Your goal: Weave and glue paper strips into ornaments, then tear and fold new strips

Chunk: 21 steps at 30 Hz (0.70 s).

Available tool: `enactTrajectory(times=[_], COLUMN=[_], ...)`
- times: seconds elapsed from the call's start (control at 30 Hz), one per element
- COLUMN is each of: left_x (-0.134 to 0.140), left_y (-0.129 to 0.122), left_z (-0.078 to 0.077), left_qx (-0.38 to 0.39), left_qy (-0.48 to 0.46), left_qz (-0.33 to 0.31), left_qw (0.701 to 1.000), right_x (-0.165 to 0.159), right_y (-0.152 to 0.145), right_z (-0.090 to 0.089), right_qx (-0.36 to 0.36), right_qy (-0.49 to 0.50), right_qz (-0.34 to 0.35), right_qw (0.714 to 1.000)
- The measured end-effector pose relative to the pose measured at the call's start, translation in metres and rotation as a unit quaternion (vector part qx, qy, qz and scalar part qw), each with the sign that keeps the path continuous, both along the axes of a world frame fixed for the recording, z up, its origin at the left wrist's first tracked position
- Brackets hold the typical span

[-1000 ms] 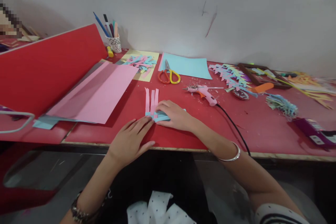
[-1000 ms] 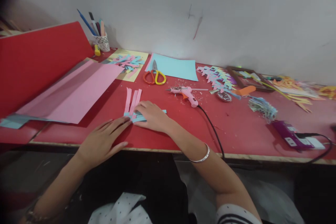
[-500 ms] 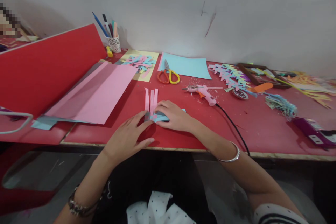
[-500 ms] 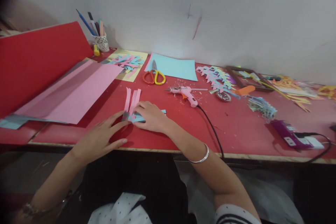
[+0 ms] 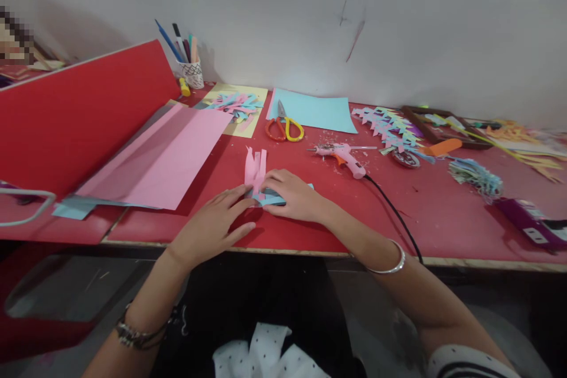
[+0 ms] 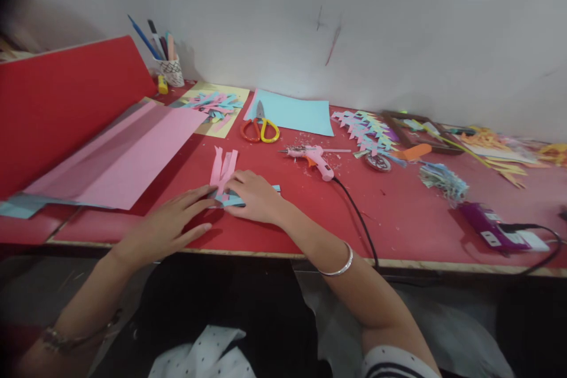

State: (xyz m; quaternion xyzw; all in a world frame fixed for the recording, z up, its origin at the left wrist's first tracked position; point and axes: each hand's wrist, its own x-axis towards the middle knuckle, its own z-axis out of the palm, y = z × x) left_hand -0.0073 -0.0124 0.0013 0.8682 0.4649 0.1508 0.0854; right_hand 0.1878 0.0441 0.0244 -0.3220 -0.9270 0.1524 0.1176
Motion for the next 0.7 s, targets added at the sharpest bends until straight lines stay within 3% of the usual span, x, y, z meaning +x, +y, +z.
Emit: enactTrajectory(times=[0.2, 0.7], left_x=[0.001, -0.001], left_y=[0.001, 0.017], left_z=[-0.006, 0.0], left_qx=[0.023, -0.019], left_qy=[-0.004, 0.023], left_qz=[0.065, 0.055], left_qw=[0.998, 0.998], right_x=[0.0, 0.001], right_y=[0.0, 0.0], right_z=[0.001, -0.003], right_qx=[0.0, 0.002], right_qy=[-0.012, -0.002], right_qz=[-0.006, -0.001], right_qw=[1.0, 1.0])
